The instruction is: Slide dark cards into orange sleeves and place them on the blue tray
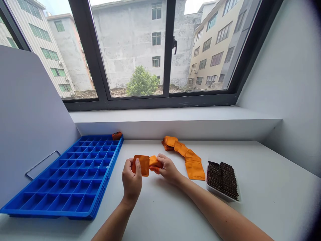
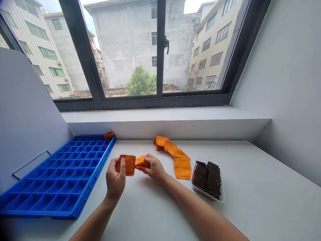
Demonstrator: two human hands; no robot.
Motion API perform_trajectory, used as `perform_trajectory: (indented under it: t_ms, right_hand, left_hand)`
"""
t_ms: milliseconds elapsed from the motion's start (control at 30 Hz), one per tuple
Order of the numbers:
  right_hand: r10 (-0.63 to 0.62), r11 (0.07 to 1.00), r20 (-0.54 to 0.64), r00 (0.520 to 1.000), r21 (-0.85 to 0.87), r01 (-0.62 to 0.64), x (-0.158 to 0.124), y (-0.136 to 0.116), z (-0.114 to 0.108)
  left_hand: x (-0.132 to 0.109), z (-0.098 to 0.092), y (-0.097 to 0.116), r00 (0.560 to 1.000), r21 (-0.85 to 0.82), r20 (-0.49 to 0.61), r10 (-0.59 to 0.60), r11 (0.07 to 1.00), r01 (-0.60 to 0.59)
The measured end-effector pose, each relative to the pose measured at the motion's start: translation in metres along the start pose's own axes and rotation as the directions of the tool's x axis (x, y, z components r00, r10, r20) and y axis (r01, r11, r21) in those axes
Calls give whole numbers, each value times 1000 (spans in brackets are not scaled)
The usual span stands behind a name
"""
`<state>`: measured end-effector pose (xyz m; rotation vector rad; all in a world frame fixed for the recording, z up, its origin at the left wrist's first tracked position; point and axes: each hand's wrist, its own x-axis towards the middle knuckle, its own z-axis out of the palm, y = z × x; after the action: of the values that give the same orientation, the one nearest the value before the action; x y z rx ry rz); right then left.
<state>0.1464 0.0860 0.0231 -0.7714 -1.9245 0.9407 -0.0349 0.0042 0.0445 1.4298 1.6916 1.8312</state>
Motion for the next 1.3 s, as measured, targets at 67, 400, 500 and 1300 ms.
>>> perform_trajectory:
  t_ms: [67, 400, 500, 1300]
  right_hand:
    - [-15, 1000, -18, 1000, -26, 14, 0, 4, 1]
    - [-114, 980, -28, 993, -167, 108, -2, 17, 2]
    - [-132, 970, -6, 991, -208, 128, -2, 16, 3]
    - [-12, 998, -298, 954, 52, 28, 6, -13, -14]
  left_hand:
    - [0, 0, -1, 1000, 8, -6, 0, 1000, 0]
    - [1, 2, -3, 999, -20, 37, -25, 999, 26]
    - [0, 3, -4, 995, -59, 84, -49, 997, 54]
    - [1, 3, -4, 977, -73, 191, -92, 992, 107]
